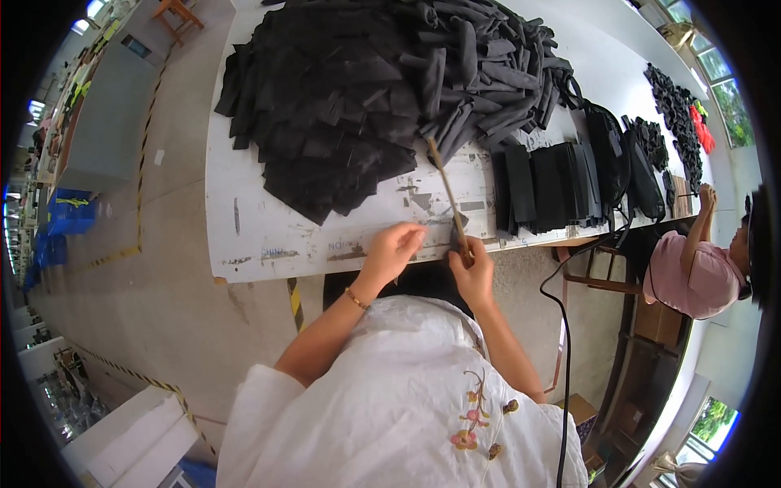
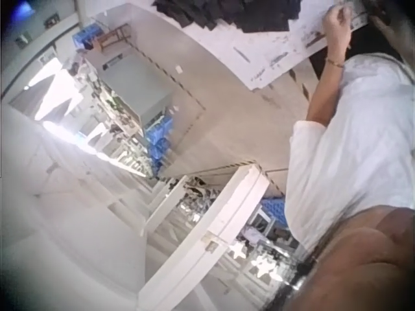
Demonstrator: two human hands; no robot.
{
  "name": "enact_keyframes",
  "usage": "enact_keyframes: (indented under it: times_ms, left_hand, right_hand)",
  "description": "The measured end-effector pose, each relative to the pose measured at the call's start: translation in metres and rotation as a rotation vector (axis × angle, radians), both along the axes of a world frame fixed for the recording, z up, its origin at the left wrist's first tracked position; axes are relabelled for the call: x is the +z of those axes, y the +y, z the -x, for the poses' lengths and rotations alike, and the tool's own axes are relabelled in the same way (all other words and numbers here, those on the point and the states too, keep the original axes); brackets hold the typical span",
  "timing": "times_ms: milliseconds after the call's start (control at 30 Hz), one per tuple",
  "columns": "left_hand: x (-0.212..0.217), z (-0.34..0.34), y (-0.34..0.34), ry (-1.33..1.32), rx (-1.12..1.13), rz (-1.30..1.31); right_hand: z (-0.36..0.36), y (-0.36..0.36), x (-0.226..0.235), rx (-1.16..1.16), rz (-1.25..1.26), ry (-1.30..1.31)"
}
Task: Using a wooden rod to turn black fabric tubes or straps inside out on a workbench.
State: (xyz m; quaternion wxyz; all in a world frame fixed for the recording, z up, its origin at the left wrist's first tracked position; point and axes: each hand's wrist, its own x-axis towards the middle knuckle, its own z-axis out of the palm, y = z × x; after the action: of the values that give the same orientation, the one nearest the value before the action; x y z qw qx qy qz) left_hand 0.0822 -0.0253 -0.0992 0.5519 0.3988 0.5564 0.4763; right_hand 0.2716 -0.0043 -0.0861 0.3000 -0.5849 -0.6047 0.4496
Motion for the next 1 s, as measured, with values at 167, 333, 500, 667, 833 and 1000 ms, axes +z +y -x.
enact_keyframes:
  times_ms: [167, 333, 500, 667, 833, 1000]
  left_hand:
    - [0.020, -0.009, 0.004, -0.456, -0.035, 0.185]
    - [0.049, -0.035, 0.022, -0.621, 0.129, 0.092]
    - [0.055, -0.004, 0.043, -1.224, 0.496, 0.246]
    - [0.049, 0.052, 0.068, -1.195, 0.565, -0.341]
    - [0.093, 0.112, 0.051, -0.800, 0.396, -0.352]
    - [0.144, 0.036, 0.023, 0.367, -0.199, -0.752]
  right_hand:
    - [0.012, 0.004, 0.039, -0.013, 0.261, 0.465]
    - [0.043, 0.006, 0.049, 0.073, 0.150, 0.564]
    - [0.058, -0.002, 0.071, 0.090, 0.319, 0.714]
    - [0.035, -0.013, 0.101, 0.149, 0.455, 1.020]
    - [0.017, -0.001, 0.120, 0.145, 0.631, 1.309]
    - [0.024, 0.021, 0.116, 0.252, 0.796, 1.569]
